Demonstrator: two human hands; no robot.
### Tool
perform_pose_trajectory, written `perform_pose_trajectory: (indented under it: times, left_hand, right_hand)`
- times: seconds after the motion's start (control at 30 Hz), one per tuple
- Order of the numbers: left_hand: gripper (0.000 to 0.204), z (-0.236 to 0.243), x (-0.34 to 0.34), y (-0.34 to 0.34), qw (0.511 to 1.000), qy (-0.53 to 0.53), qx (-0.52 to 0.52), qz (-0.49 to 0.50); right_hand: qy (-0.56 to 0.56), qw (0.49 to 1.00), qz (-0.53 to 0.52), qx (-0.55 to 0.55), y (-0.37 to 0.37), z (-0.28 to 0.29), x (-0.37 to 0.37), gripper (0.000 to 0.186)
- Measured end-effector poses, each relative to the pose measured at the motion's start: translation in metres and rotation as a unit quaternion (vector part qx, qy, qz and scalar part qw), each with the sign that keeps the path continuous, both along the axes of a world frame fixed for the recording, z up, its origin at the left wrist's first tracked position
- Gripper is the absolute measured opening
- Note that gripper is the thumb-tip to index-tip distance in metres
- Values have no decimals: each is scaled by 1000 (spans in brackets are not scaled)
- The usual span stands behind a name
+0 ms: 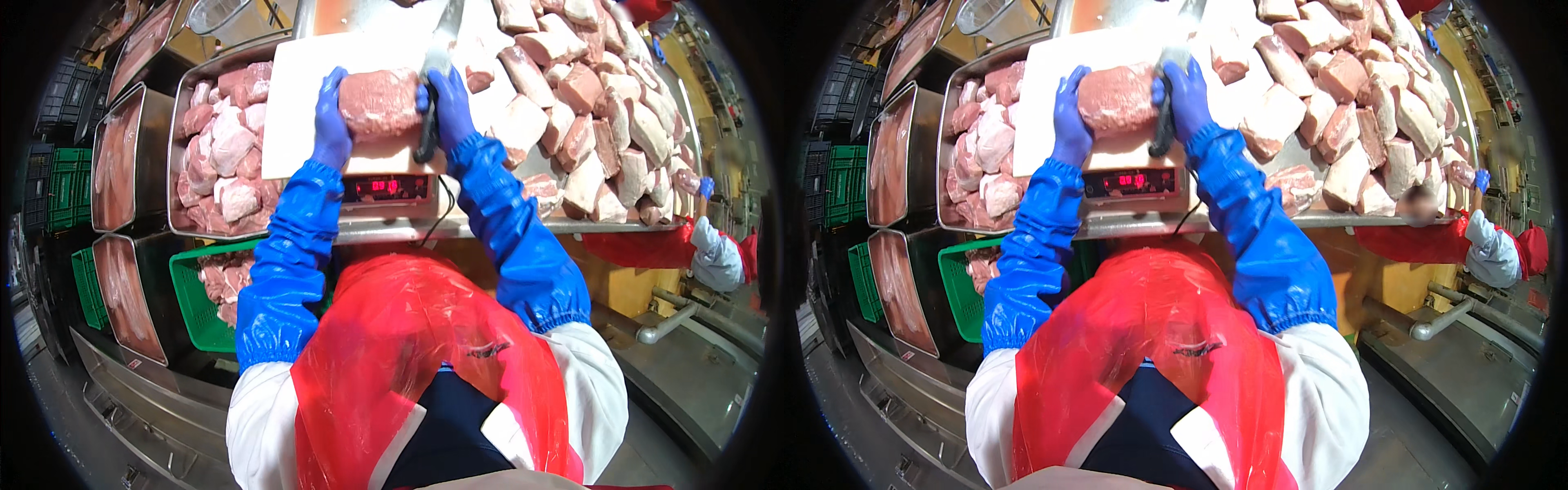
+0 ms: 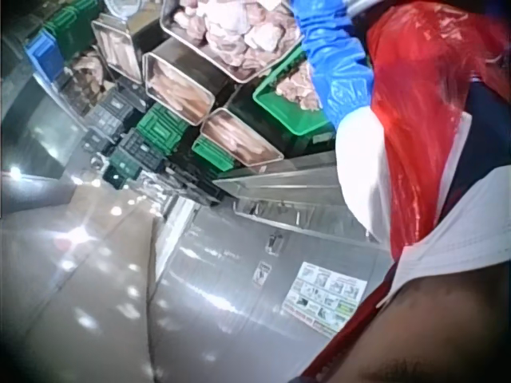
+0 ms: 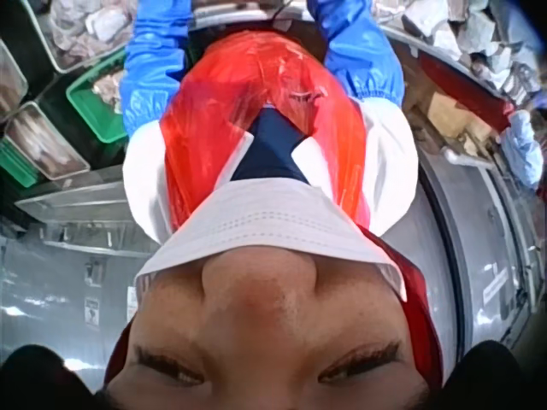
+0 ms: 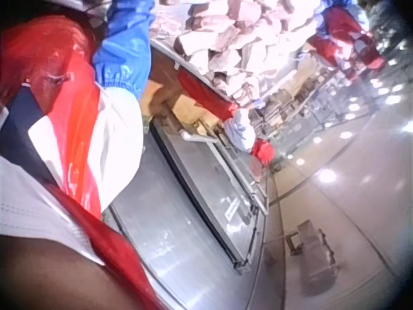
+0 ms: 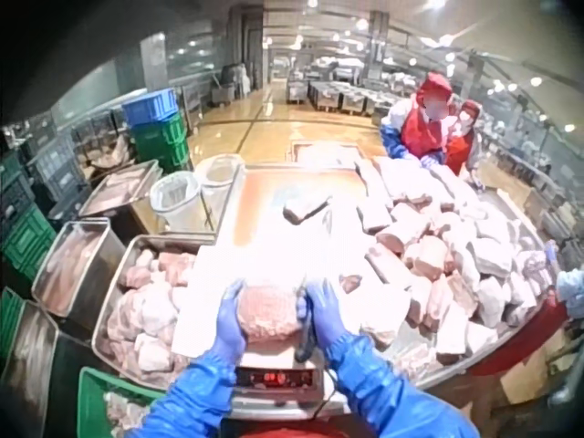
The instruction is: The person cuts large pieces of raw meat into smaller portions using a knife on a cutting board. The cut pieces are placed into a green bin while the process continues.
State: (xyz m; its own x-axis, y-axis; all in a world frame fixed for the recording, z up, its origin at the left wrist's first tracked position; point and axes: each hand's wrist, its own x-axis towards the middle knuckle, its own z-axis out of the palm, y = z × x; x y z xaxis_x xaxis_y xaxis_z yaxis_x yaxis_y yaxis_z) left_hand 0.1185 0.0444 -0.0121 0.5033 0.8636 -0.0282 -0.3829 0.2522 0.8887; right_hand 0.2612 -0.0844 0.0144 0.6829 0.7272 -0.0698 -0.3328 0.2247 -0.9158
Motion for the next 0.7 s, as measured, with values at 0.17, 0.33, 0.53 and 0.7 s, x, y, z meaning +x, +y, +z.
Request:
perform_pose_trajectory:
  times: [0.17,0.33,0.53,0.7]
  left_hand:
    - [64,-6,-133,17,955,-175,-241,1]
    - [62,-41,-192,64,981,-171,-84,48]
    - [63,-54,-231,112,936,-186,-293,62]
    - [75,-50,-325,139,908,-243,-236,245]
  right_hand:
    - [26,981,-182,-68,-87,23,35,14]
    - [100,994,-51,-3,-24,-3,22,13]
    - [-63,982,174,-30,97,75,-172,47]
    - [-113,974,146,-133,23,67,-185,56]
